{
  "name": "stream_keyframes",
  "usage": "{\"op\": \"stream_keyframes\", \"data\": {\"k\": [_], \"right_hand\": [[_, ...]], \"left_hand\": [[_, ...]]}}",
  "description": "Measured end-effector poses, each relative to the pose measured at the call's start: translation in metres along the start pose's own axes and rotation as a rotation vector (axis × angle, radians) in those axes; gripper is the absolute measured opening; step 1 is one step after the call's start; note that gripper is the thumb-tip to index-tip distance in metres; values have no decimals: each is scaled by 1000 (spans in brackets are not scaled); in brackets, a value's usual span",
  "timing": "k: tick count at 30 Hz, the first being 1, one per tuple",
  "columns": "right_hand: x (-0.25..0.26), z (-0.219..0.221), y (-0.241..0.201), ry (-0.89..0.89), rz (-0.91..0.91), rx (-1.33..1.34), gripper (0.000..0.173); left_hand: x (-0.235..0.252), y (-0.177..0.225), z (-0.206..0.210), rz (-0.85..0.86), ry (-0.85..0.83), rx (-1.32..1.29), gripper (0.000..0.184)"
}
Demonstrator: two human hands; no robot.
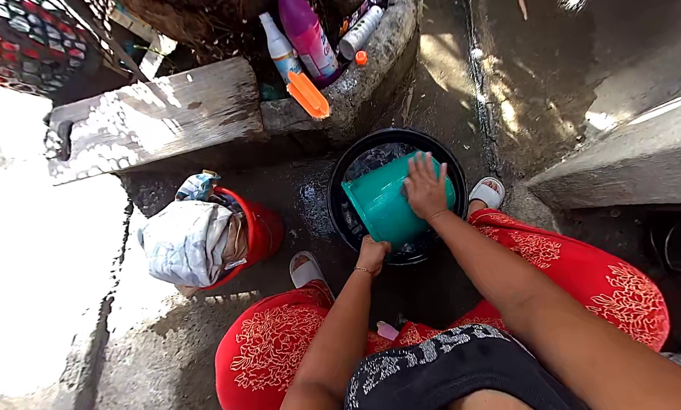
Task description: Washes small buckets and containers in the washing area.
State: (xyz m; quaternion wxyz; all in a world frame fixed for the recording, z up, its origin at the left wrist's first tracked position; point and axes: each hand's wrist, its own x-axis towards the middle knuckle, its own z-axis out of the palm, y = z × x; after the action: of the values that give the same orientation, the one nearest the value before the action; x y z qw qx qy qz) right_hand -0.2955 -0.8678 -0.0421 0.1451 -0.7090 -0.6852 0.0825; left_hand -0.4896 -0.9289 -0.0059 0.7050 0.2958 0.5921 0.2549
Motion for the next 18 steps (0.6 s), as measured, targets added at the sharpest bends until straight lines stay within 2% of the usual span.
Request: {"op": "stream_keyframes", "data": {"k": [3, 5, 7, 9, 10, 12, 14, 16, 18], "right_hand": [[7, 3, 41, 3, 254, -11, 63], [6, 0, 26, -25, 325, 25, 63], [-8, 2, -14, -23, 137, 86, 62], [-26, 9, -56, -45, -95, 154, 60], [-32, 12, -63, -54, -174, 166, 58], [-28, 14, -46, -66, -236, 150, 58], [-17, 15, 4, -59, -88, 106, 60], [-8, 12, 58, -86, 195, 76, 61], [-1, 4, 69, -136, 405, 93, 60]], "left_hand": [[7, -4, 5, -32, -23, 80, 34], [10, -4, 9, -60, -21, 156, 39], [10, -4, 13, -64, -25, 234, 42], [10, -8, 16, 12, -46, 266, 32], [10, -10, 17, 45, -54, 263, 27], [13, -11, 13, 20, -59, 255, 27], [13, -10, 12, -24, -72, 248, 31], [13, -10, 14, -39, -97, 301, 31], [17, -8, 17, -40, -108, 389, 34]]}}
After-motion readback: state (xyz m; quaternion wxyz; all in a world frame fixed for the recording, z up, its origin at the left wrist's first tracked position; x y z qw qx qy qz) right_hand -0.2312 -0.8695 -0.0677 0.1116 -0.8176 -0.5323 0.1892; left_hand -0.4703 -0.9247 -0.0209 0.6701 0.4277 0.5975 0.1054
